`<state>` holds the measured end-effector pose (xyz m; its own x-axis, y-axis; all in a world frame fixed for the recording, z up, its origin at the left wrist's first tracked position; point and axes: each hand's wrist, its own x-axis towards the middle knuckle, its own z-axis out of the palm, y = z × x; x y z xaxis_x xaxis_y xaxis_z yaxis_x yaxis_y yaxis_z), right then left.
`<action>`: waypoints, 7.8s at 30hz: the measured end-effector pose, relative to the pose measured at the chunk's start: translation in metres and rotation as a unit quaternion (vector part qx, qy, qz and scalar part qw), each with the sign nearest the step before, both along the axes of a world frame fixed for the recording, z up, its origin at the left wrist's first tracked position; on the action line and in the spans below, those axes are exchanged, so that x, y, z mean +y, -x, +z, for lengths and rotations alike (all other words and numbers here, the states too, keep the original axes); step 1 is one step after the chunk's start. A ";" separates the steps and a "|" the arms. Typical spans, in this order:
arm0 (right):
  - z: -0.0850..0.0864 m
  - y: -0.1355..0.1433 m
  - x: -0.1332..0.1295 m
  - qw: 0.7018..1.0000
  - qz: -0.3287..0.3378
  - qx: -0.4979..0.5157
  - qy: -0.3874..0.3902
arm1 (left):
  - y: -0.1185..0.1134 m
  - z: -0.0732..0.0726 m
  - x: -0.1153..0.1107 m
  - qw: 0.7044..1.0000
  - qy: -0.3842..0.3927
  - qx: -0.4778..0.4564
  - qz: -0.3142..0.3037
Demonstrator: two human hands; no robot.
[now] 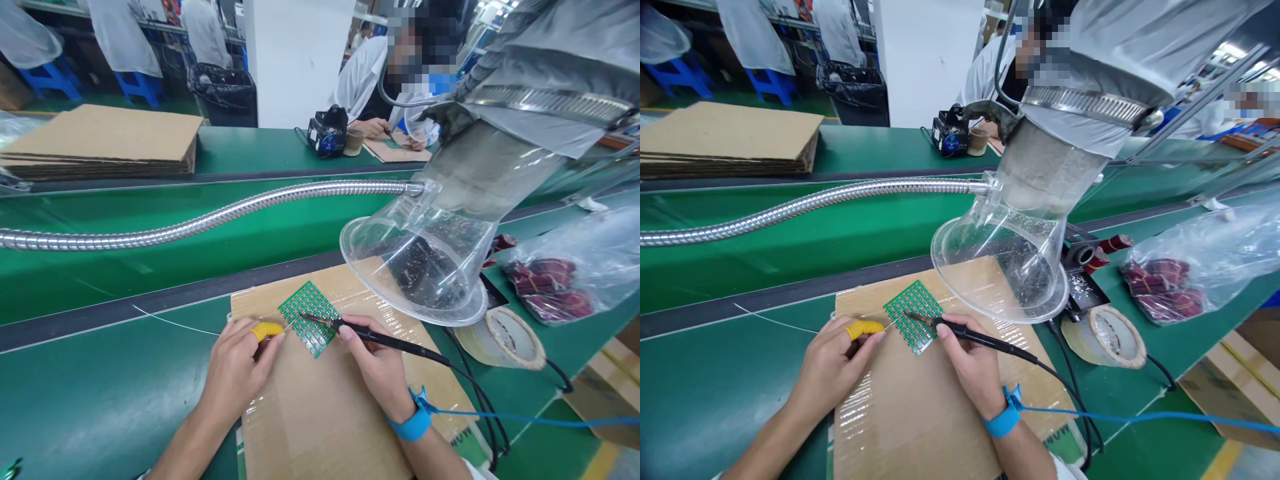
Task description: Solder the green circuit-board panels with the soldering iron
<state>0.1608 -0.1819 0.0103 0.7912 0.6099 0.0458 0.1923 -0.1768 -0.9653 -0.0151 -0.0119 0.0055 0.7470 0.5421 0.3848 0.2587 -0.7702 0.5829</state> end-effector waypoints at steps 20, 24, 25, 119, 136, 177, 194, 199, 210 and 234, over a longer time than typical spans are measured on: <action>0.000 0.001 -0.001 0.999 -0.001 0.040 -0.019 | -0.003 -0.001 -0.002 1.000 -0.015 0.003 0.019; 0.016 -0.003 -0.002 0.995 -0.038 0.082 -0.039 | -0.002 0.002 0.001 0.998 -0.005 -0.015 0.063; 0.021 -0.005 -0.001 0.994 -0.044 0.087 -0.039 | -0.002 0.003 0.002 0.998 -0.005 -0.015 0.067; 0.009 -0.005 0.026 0.998 0.002 -0.048 -0.027 | -0.003 -0.002 0.018 0.999 -0.050 0.017 0.010; 0.005 -0.006 0.026 0.999 0.014 -0.029 -0.022 | -0.011 0.002 0.014 0.995 -0.083 0.038 0.032; 0.006 -0.012 0.023 0.998 0.026 -0.046 -0.030 | -0.017 0.000 0.016 0.997 -0.069 0.024 0.021; 0.007 -0.012 0.023 0.999 0.022 -0.033 -0.011 | -0.021 0.001 0.018 0.995 -0.086 0.042 0.034; 0.004 -0.013 0.023 0.999 0.019 0.006 -0.049 | -0.011 0.005 0.023 0.997 -0.050 -0.001 0.060; 0.003 -0.013 0.010 0.998 -0.015 -0.032 -0.052 | -0.014 0.003 0.015 1.000 0.000 0.027 -0.002; 0.007 -0.013 0.013 0.999 0.019 -0.029 -0.038 | -0.015 -0.001 0.017 0.999 -0.015 0.040 0.023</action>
<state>0.1739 -0.1688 0.0175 0.7626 0.6321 0.1374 0.2528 -0.0957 -0.9628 0.0004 0.0056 0.0043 0.7505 0.5661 0.3409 0.3395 -0.7729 0.5360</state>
